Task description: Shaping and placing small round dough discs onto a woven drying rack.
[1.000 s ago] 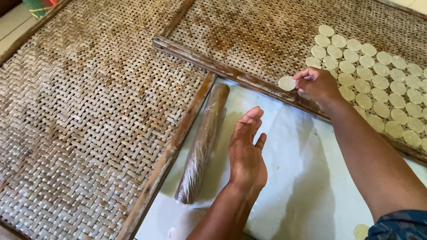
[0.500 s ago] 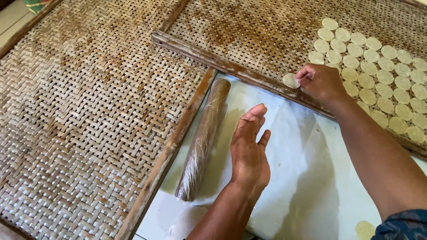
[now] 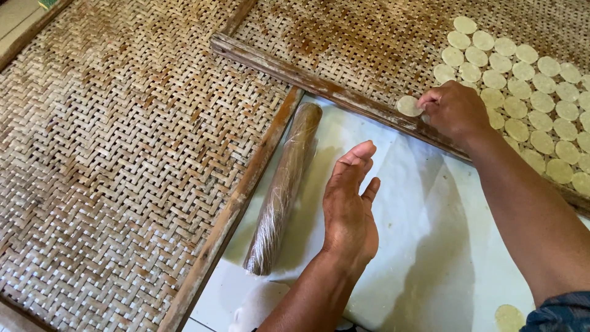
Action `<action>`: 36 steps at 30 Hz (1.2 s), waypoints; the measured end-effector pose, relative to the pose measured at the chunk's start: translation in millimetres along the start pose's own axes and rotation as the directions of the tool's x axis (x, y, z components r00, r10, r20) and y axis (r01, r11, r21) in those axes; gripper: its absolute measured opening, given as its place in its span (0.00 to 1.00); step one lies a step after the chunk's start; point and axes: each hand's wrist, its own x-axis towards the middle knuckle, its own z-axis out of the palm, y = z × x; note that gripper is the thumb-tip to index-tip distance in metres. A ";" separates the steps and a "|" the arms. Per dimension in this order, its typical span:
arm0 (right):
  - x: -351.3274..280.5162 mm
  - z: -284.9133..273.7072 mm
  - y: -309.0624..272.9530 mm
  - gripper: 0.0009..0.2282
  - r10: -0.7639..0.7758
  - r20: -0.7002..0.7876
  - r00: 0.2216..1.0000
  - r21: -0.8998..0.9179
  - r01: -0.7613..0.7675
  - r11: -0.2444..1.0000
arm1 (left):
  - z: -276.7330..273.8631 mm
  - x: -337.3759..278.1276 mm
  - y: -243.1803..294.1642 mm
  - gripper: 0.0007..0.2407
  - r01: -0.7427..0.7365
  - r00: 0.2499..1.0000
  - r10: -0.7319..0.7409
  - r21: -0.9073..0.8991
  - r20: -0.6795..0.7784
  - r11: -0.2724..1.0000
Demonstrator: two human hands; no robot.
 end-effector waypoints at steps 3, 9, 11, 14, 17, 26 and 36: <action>-1.2 -0.1 1.1 0.05 0.023 0.015 1.000 0.012 -0.023 1.000 | 0.3 -1.6 0.9 0.12 -0.004 1.000 0.003 0.021 0.025 1.000; -4.4 -4.4 -10.4 0.04 0.079 0.011 0.997 0.065 -0.079 0.995 | -2.0 -2.5 -3.6 0.10 -0.009 0.999 0.010 -0.013 0.030 1.000; -5.0 -5.9 -11.0 0.04 0.084 0.003 0.996 0.049 -0.084 0.995 | -2.7 -2.7 -5.5 0.10 -0.029 0.998 0.029 -0.003 0.051 1.000; -5.6 -6.5 -10.0 0.03 0.022 -0.033 0.999 0.021 -0.021 1.000 | -1.2 -2.1 -4.3 0.10 -0.033 0.998 0.032 0.017 0.059 0.999; -4.5 -15.9 -19.6 0.06 0.151 0.027 0.988 0.089 -0.153 0.984 | -1.5 0.8 -5.7 0.10 -0.010 0.999 0.009 0.027 0.038 1.000; -105.8 -102.1 -8.1 0.09 0.333 -0.024 0.943 0.366 -0.302 0.880 | -15.6 6.8 -50.1 0.09 -0.049 0.972 0.045 0.011 0.232 0.999; -328.6 -108.4 111.7 0.06 0.569 0.211 0.795 0.351 -0.605 0.715 | -8.8 -19.8 -63.5 0.09 -0.109 0.891 -0.069 0.359 0.448 0.927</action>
